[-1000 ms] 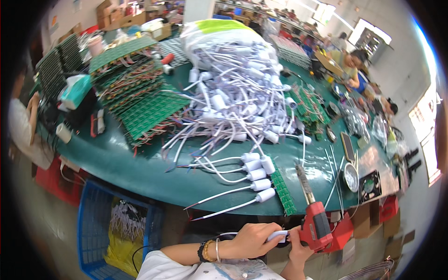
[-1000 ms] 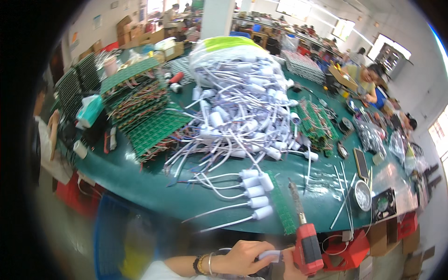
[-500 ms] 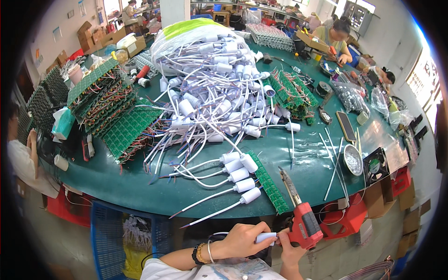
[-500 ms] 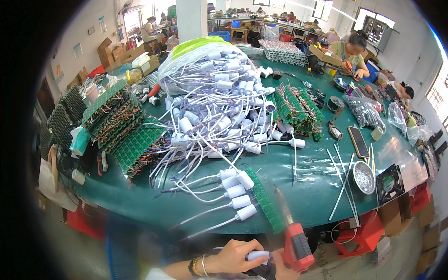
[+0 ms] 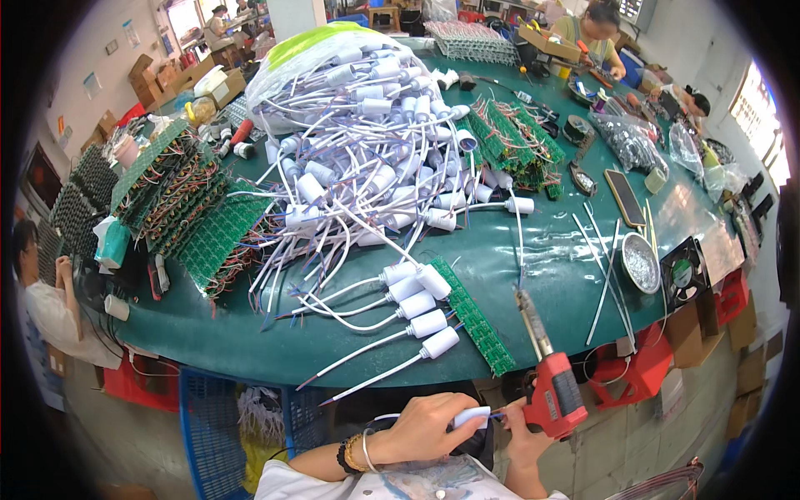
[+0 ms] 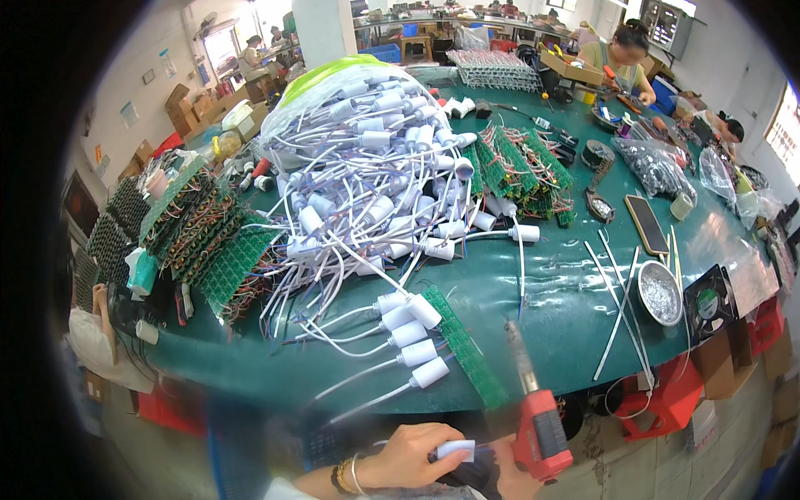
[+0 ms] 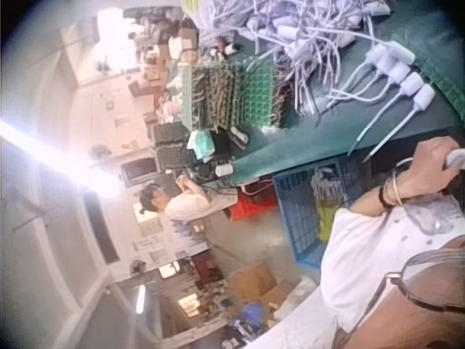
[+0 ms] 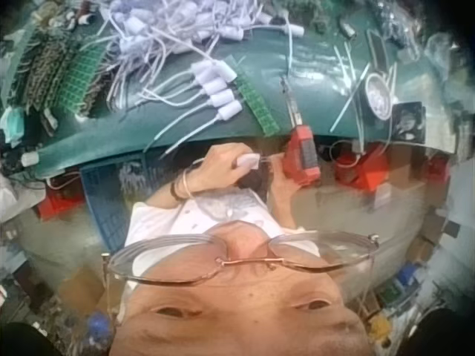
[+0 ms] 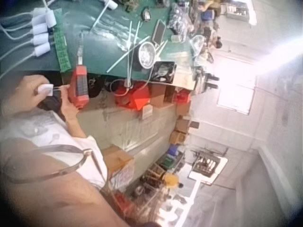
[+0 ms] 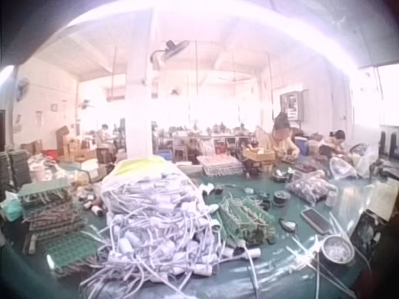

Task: The person solders wires from white components onto circuit boards using a soldering iron and places an assembled board into a basket.

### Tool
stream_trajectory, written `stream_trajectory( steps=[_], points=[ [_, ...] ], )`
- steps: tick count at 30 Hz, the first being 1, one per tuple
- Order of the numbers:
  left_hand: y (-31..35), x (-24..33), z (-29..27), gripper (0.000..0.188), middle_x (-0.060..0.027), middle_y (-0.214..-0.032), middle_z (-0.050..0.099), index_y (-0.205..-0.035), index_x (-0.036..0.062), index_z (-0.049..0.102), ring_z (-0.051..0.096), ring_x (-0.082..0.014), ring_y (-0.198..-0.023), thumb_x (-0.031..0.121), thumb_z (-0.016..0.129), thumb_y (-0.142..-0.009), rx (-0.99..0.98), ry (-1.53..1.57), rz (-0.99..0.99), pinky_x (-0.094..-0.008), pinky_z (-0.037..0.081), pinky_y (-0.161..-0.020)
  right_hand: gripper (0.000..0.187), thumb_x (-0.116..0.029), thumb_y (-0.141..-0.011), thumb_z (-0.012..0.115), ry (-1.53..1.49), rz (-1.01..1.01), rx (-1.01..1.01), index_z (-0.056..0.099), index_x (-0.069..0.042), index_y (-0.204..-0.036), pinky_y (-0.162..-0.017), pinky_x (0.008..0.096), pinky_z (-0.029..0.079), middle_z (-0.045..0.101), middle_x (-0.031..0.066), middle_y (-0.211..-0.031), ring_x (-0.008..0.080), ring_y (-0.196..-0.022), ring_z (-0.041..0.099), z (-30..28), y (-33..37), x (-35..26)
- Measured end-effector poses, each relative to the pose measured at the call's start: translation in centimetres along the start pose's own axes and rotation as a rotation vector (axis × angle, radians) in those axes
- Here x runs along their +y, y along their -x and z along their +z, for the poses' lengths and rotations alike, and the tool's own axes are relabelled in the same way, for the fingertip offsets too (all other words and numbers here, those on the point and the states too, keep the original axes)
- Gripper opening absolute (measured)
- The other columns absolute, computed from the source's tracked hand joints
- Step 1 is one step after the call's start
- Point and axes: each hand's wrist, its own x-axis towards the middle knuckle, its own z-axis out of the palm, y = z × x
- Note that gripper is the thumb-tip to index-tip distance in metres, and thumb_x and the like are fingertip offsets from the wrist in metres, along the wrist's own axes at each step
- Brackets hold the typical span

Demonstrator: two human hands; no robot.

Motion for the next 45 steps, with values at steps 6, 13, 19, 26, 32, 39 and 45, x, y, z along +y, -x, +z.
stream_trajectory(
  steps=[6,13,19,26,32,39,45],
  points=[
    [-0.4,0.2,-2.2,0.010,-0.0113,-0.070,0.062,-0.082,0.0015,0.062,0.061,-0.0260,-0.058,0.010,0.067,-0.080,0.286,-0.088,-0.136,-0.0335,0.046,-0.052,0.052,-0.004,-0.086,0.060,-0.112,-0.031,0.102,0.035,0.005,-0.131,-0.048,0.0244,0.042,0.052,0.0074,-0.065,0.0119,-0.049,0.046,-1.4,-0.8,0.3],
    [-2.4,-0.9,-2.2,0.013,-0.0116,-0.077,0.062,-0.083,0.0003,0.062,0.058,-0.0237,-0.056,0.010,0.069,-0.078,0.316,-0.297,-0.095,-0.0321,0.043,-0.048,0.063,-0.033,-0.092,0.057,-0.039,-0.177,-0.047,0.030,0.004,-0.136,-0.048,0.0253,0.041,0.052,0.0088,-0.063,0.0129,-0.050,0.046,-3.9,0.9,0.6],
    [-4.0,-1.8,-1.1,0.012,-0.0152,-0.114,0.057,-0.079,0.0021,0.063,0.047,-0.0347,-0.110,0.006,0.070,-0.069,0.413,-0.609,0.001,-0.0443,0.034,-0.092,0.074,-0.050,-0.089,0.053,0.149,-0.141,-0.213,0.030,0.003,-0.136,-0.048,0.0274,0.043,0.052,0.0079,-0.062,0.0133,-0.049,0.047,-5.4,0.4,0.1],
    [-4.9,-3.3,-0.4,0.013,-0.0175,-0.117,0.057,-0.078,-0.0018,0.060,0.050,-0.0355,-0.107,0.004,0.067,-0.069,0.453,-0.637,-0.021,-0.0449,0.036,-0.089,0.079,-0.058,-0.085,0.054,-0.028,-0.110,-0.154,0.034,0.000,-0.135,-0.048,0.0288,0.045,0.047,0.0013,-0.051,0.0128,-0.043,0.044,-5.6,1.0,0.8],
    [-5.0,-3.4,-0.7,0.021,-0.0201,-0.118,0.054,-0.083,-0.0039,0.057,0.049,-0.0348,-0.105,0.006,0.067,-0.068,0.400,-0.648,-0.013,-0.0472,0.036,-0.087,0.089,-0.067,-0.078,0.054,-0.022,-0.160,-0.415,0.037,0.002,-0.132,-0.047,0.0280,0.043,0.043,-0.0021,-0.048,0.0114,-0.041,0.043,-7.2,1.0,2.0],
    [-5.0,-3.2,-1.0,0.011,-0.0178,-0.118,0.057,-0.076,-0.0011,0.059,0.050,-0.0349,-0.106,0.004,0.066,-0.068,0.395,-0.637,-0.059,-0.0444,0.036,-0.089,0.087,-0.069,-0.076,0.053,-0.037,0.057,-0.453,0.044,0.001,-0.126,-0.048,0.0263,0.039,0.043,-0.0028,-0.050,0.0108,-0.044,0.043,-7.5,1.1,2.0],
    [-5.0,-3.4,-0.9,0.012,-0.0176,-0.118,0.057,-0.076,-0.0008,0.059,0.051,-0.0348,-0.105,0.004,0.066,-0.067,0.389,-0.646,-0.052,-0.0442,0.037,-0.089,0.054,-0.055,-0.081,0.058,0.022,-0.032,-0.562,0.050,-0.003,-0.093,-0.046,0.0279,0.037,0.048,0.0002,-0.054,0.0142,-0.047,0.047,-8.6,1.0,3.0]
  ],
)
